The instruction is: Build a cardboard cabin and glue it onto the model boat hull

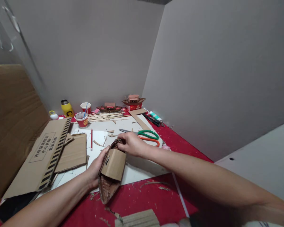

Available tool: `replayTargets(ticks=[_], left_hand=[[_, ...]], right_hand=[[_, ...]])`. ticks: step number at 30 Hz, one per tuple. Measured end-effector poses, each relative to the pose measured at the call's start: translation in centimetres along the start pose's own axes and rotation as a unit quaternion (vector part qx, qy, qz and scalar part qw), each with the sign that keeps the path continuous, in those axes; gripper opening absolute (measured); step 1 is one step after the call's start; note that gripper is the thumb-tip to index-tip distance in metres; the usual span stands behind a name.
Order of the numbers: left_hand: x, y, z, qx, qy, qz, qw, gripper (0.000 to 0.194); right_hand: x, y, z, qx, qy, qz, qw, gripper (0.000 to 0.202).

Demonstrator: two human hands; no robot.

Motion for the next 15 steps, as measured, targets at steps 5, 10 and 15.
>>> replayTargets(ticks=[5,10,15], left_hand=[[-0.4,-0.5,-0.4,-0.063,0.054,-0.002,0.997,0.059],[-0.8,-0.7,-0.7,-0.075,0.073,-0.026,0.994,0.062],[-1.0,-0.1,-0.4,-0.009,0.033,-0.046,0.998,0.049]], right_hand=[[0.1,-0.5,0.1,-0.062,0.013,-0.030,0.998,0.011],[-0.1,-0.7,0.8,-0.136,0.012,-0.056,0.989,0.018],[-0.1,-0.9,1.2,-0.122,0.030,-0.042,0.991,0.014]])
Point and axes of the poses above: each hand's wrist, its own z-axis away from the middle knuckle, its own y-axis out of the back of the hand, x = y × z, the point moved 6 cm from there along -z, towards the middle knuckle, and after that the axes turned 8 degrees about x, right-handed, at the moved point
